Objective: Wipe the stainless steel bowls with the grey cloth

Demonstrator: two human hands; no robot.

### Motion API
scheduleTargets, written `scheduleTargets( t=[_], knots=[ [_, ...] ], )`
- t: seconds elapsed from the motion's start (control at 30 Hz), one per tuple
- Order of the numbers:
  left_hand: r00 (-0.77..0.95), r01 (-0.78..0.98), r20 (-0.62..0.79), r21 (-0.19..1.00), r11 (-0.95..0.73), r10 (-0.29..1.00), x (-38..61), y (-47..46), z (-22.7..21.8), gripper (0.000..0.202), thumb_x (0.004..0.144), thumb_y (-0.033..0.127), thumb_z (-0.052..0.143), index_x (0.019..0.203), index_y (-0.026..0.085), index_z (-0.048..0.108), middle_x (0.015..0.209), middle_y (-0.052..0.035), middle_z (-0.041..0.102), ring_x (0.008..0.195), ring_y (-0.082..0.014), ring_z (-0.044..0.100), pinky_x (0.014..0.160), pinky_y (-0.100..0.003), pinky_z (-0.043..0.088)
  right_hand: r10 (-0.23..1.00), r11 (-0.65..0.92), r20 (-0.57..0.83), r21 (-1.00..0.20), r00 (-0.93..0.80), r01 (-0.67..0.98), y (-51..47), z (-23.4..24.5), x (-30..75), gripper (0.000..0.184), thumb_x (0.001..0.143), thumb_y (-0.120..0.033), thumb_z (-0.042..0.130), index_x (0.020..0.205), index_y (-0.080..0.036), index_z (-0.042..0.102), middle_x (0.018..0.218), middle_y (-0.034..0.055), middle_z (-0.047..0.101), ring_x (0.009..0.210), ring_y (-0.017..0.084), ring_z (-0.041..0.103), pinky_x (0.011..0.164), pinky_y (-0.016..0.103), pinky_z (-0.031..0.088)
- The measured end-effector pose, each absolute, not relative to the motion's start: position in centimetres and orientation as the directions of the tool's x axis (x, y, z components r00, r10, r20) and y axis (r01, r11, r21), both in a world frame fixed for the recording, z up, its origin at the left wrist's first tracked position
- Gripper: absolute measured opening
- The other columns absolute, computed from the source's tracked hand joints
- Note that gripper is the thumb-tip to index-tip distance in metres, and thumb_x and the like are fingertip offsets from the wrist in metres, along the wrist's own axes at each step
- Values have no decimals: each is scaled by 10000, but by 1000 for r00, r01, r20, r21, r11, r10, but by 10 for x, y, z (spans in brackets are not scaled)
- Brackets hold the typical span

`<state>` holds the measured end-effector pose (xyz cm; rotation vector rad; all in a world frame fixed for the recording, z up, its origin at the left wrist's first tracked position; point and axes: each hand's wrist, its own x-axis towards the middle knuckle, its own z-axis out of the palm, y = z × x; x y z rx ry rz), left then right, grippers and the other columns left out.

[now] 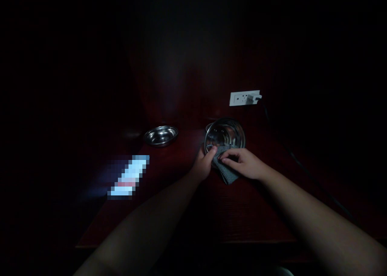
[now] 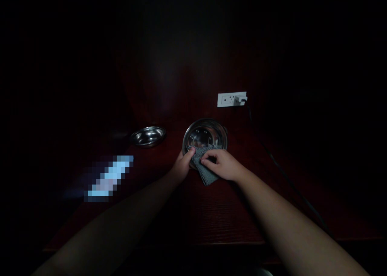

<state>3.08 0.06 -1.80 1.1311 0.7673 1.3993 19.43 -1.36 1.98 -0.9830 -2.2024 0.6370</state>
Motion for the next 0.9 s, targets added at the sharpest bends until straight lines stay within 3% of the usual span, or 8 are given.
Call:
scheduleTargets(
  t=[0.13,0.27,0.47,0.63,0.77,0.9],
  knots=[
    [109,-346,218,923,-169,970,30,0,-17,353,682,288,635,1007,160,579,973,-64,645,904,-195,595,841,-334,443,788,594,339,-637,-515,490,-14,20,194,243,814,-370,515,851,-182,665,796,27,668,713,164,596,659,289,477],
    [158,-311,290,922,-231,944,30,-3,-12,450,613,135,643,1053,157,549,1005,-69,637,949,-206,581,869,-356,431,782,610,367,-613,-503,502,-14,21,195,225,812,-353,518,845,-188,667,800,29,671,733,173,603,698,306,482],
    [208,-294,403,895,-336,891,33,-8,-6,522,566,69,653,1069,153,540,1089,-87,617,1029,-216,559,933,-365,398,765,639,419,-583,-489,501,-12,19,196,191,800,-329,536,846,-202,671,841,40,676,790,195,612,758,343,486],
    [167,-269,390,902,-339,906,35,-6,-8,516,564,31,598,1062,158,548,1085,-76,621,1020,-206,566,916,-343,413,693,721,532,-492,-486,488,-10,18,194,146,806,-274,521,853,-211,645,912,50,656,862,200,595,811,361,466],
    [111,-265,321,922,-284,940,35,-2,-10,501,544,0,560,1024,145,565,1043,-77,630,1012,-222,565,881,-356,436,681,664,659,-373,-319,648,-5,19,201,128,773,-250,549,867,-207,624,917,67,620,898,222,554,841,389,430],
    [62,-249,220,948,-198,973,34,1,-11,449,533,1,562,957,149,585,944,-60,650,955,-221,587,844,-362,456,713,445,698,-383,-61,810,-1,22,213,184,725,-328,596,855,-197,591,884,88,570,868,252,529,793,411,429]
  ],
)
